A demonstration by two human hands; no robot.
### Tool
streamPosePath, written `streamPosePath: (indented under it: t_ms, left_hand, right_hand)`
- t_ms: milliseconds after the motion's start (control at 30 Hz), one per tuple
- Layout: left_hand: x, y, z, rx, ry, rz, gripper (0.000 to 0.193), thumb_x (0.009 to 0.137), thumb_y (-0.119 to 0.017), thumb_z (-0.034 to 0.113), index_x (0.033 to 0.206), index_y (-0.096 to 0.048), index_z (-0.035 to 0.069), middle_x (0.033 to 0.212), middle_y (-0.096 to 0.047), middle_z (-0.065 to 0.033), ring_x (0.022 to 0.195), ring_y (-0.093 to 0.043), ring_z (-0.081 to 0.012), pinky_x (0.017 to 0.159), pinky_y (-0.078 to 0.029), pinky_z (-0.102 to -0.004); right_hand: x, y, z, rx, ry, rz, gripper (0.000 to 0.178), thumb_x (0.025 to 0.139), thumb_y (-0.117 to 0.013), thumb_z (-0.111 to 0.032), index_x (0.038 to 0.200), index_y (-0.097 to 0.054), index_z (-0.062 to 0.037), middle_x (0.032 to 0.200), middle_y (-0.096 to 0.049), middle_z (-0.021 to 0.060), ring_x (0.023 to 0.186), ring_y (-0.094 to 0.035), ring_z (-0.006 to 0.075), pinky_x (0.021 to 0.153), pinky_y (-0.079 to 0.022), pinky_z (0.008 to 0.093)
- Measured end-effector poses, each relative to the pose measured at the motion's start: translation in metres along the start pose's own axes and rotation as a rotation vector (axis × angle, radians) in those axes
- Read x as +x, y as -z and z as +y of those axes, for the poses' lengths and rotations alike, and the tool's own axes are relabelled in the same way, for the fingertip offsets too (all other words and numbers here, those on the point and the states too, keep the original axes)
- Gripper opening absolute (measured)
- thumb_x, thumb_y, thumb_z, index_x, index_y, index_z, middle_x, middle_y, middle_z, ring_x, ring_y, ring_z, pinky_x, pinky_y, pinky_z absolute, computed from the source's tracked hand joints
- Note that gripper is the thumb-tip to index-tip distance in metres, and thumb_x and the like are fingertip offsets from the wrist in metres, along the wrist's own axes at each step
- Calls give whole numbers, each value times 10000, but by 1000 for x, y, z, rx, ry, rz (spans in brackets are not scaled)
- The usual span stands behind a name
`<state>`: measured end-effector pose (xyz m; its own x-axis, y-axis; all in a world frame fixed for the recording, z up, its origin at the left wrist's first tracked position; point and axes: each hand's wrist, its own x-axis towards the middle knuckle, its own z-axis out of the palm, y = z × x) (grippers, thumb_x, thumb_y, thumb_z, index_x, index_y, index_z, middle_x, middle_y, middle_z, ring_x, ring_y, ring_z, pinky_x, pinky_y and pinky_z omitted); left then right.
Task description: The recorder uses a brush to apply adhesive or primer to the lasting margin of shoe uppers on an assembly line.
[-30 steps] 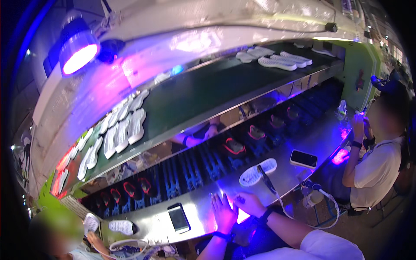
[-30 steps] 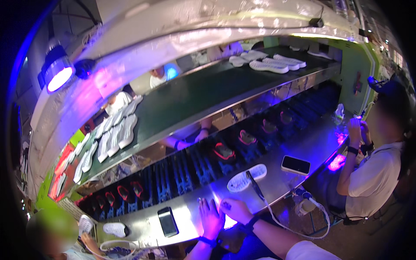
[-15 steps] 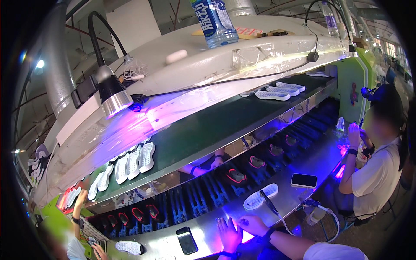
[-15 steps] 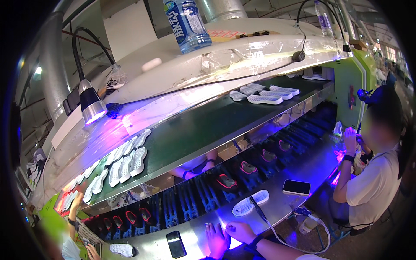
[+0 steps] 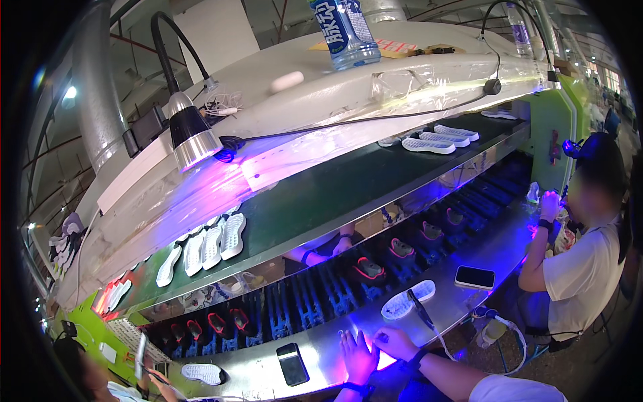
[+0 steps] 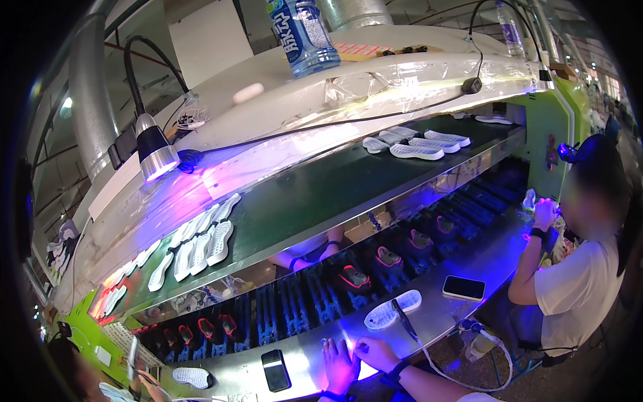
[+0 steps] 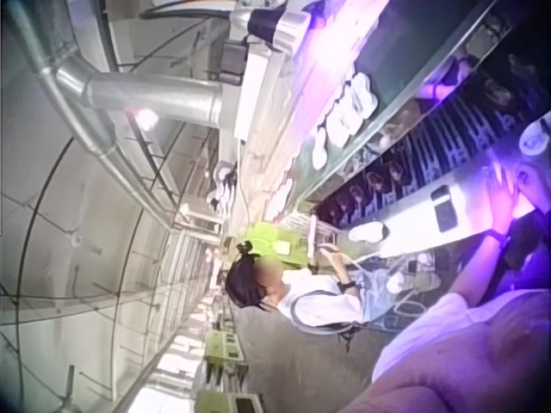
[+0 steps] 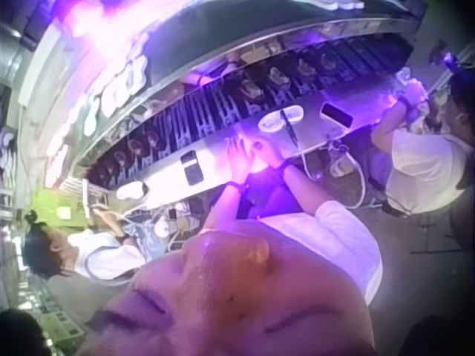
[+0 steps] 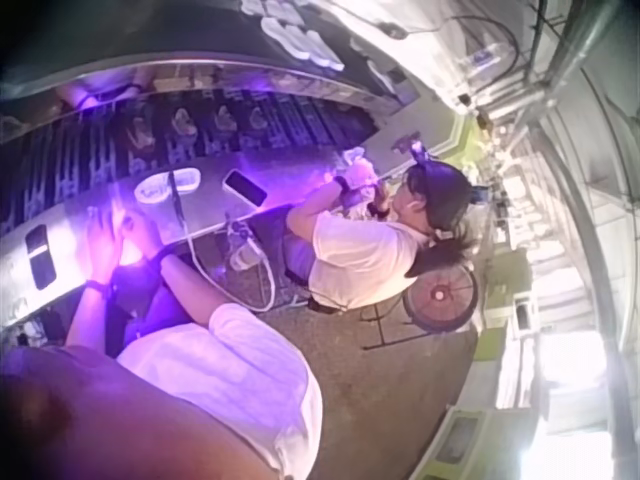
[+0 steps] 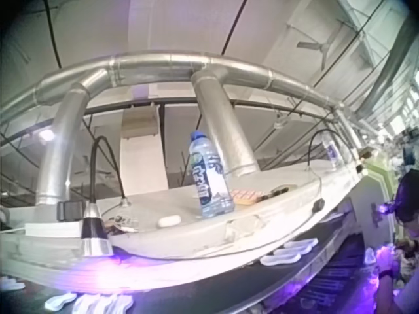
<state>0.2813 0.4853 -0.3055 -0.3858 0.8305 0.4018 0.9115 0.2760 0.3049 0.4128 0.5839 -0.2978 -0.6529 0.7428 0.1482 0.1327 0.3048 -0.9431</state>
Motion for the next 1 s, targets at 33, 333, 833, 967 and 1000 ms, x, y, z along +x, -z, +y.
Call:
streamPosePath:
  t_ms: [33,333,833,967,1000]
  left_hand:
    - [-1,-1,-1,1,2,0,666,967,-600,462,1412,-564,-32,1492,-446,-391,1476,-349,-517,1231,-249,-588]
    - [-2,-7,-1,32,-61,68,636,975,-599,445,1351,-554,-67,1423,-473,-433,1381,-432,-577,1173,-321,-625]
    - [1,-12,-2,14,-35,24,685,961,-615,480,1404,-567,-40,1482,-452,-394,1471,-350,-523,1222,-268,-588]
    - [2,-9,2,-4,-52,23,649,969,-609,432,1370,-531,-72,1464,-432,-437,1421,-377,-581,1198,-297,-607]
    - [2,-10,2,-2,-51,21,651,965,-611,429,1374,-530,-71,1473,-421,-436,1432,-366,-576,1202,-292,-604]
  right_hand:
    - [0,0,-1,-20,0,10,263,917,-775,-231,1069,-715,-24,995,-743,111,899,-740,207,826,-590,342]
    - [0,-1,11,-26,-6,0,250,910,-780,-217,1053,-712,-23,970,-737,106,874,-732,198,793,-584,337]
    - [-1,4,-5,-35,84,46,155,896,-737,-172,992,-741,-50,969,-721,115,876,-736,252,800,-586,363]
    - [-1,7,-1,-62,108,45,223,875,-773,-199,1015,-740,-29,944,-703,127,864,-717,275,785,-574,369]
    - [-1,7,-2,-49,112,55,224,874,-774,-199,1013,-737,-27,944,-701,130,867,-714,282,789,-573,371]
